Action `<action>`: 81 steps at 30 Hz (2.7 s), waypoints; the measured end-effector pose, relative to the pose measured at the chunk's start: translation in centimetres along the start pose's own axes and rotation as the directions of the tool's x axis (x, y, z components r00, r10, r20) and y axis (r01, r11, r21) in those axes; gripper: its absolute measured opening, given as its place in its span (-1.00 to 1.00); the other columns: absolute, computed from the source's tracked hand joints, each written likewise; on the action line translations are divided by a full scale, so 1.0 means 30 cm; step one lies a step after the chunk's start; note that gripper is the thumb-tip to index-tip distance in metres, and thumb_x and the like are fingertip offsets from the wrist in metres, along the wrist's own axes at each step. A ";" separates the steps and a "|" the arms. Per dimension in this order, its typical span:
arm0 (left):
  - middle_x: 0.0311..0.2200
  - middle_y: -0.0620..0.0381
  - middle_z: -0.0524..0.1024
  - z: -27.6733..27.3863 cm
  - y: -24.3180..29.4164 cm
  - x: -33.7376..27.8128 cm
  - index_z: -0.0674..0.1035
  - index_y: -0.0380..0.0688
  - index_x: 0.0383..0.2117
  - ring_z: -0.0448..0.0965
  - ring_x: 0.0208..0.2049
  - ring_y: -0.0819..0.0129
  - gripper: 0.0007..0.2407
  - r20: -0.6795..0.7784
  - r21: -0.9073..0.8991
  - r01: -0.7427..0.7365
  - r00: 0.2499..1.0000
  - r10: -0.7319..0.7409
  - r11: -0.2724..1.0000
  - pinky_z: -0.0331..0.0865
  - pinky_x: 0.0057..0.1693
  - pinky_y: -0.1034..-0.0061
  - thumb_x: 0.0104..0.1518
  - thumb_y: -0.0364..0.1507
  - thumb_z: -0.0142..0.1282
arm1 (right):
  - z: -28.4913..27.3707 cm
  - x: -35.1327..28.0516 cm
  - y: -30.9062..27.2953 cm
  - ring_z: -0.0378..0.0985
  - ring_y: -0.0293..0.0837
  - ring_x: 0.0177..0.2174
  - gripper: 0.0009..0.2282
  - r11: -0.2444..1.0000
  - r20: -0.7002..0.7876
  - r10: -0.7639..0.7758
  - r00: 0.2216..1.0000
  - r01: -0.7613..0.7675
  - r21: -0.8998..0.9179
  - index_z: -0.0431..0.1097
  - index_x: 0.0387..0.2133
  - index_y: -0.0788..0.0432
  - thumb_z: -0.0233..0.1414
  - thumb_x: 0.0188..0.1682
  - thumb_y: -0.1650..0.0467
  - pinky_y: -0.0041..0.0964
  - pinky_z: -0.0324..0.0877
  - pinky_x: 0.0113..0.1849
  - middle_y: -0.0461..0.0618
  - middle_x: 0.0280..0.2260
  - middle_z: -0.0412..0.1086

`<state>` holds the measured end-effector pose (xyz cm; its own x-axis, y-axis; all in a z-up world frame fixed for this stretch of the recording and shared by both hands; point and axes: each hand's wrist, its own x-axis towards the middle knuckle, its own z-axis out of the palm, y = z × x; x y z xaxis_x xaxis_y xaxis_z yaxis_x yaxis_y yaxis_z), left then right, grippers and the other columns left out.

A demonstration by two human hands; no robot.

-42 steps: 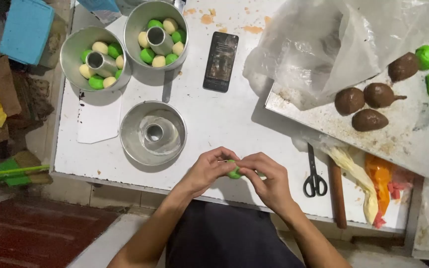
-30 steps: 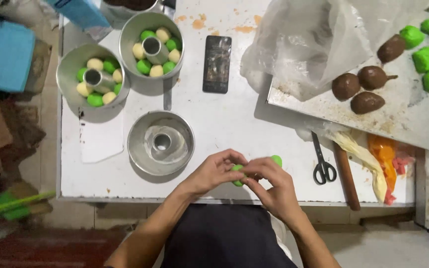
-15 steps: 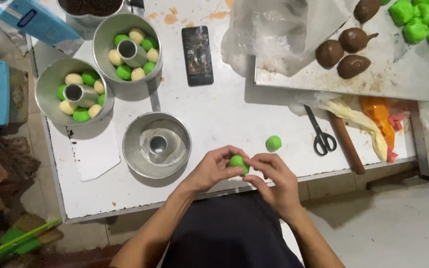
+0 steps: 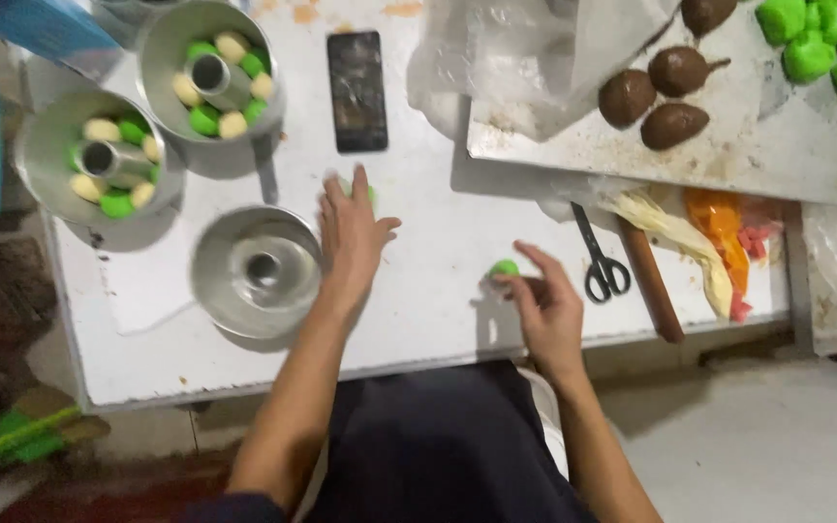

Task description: Shaping small portions of green and white dough into balls and arranging them in circular cake tins.

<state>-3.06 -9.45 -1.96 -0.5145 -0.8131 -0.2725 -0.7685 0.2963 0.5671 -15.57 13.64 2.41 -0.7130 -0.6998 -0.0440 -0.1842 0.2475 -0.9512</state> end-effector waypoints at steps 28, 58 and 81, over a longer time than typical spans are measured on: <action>-0.22 0.05 0.54 0.177 0.244 -0.346 0.56 -0.32 -0.06 0.59 -0.18 0.41 -0.67 0.369 -0.912 0.279 0.879 0.302 0.302 0.56 -0.07 0.53 0.03 -0.57 0.34 | -0.221 0.171 -0.136 0.57 -0.16 -0.52 -0.86 0.962 0.485 -0.265 0.834 0.261 0.077 0.65 -0.41 0.15 0.26 -0.18 0.59 -0.31 0.51 -0.45 -0.01 -0.43 0.57; -0.10 -0.04 0.30 0.195 0.342 -0.094 0.60 -0.15 0.00 0.42 -0.09 0.17 -0.77 -0.398 -0.197 -0.336 0.886 0.238 0.921 0.42 -0.09 0.40 0.22 -0.56 0.20 | -1.197 0.891 0.494 0.43 -0.06 -0.22 -0.66 0.881 -0.435 -0.201 0.878 -0.033 -0.473 0.23 0.05 0.18 0.15 0.04 0.53 -0.18 0.40 -0.18 0.07 -0.10 0.34; -0.09 0.09 0.52 0.523 0.828 -0.099 0.54 0.02 -0.15 0.56 -0.16 0.29 -0.75 0.449 -0.877 0.407 0.883 0.136 0.254 0.50 -0.10 0.47 0.24 -0.16 -0.05 | -1.548 1.356 0.615 0.31 0.40 0.07 -0.39 0.453 0.100 -0.421 0.901 0.305 -0.838 0.20 0.24 0.48 0.21 -0.13 0.56 0.14 0.24 0.09 0.41 0.11 0.18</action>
<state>-26.57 8.18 0.74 -0.7295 -0.4531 -0.5123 -0.0709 -0.6949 0.7156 -79.40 20.87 -2.73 -0.4974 -0.8020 0.3306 -0.8675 0.4605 -0.1879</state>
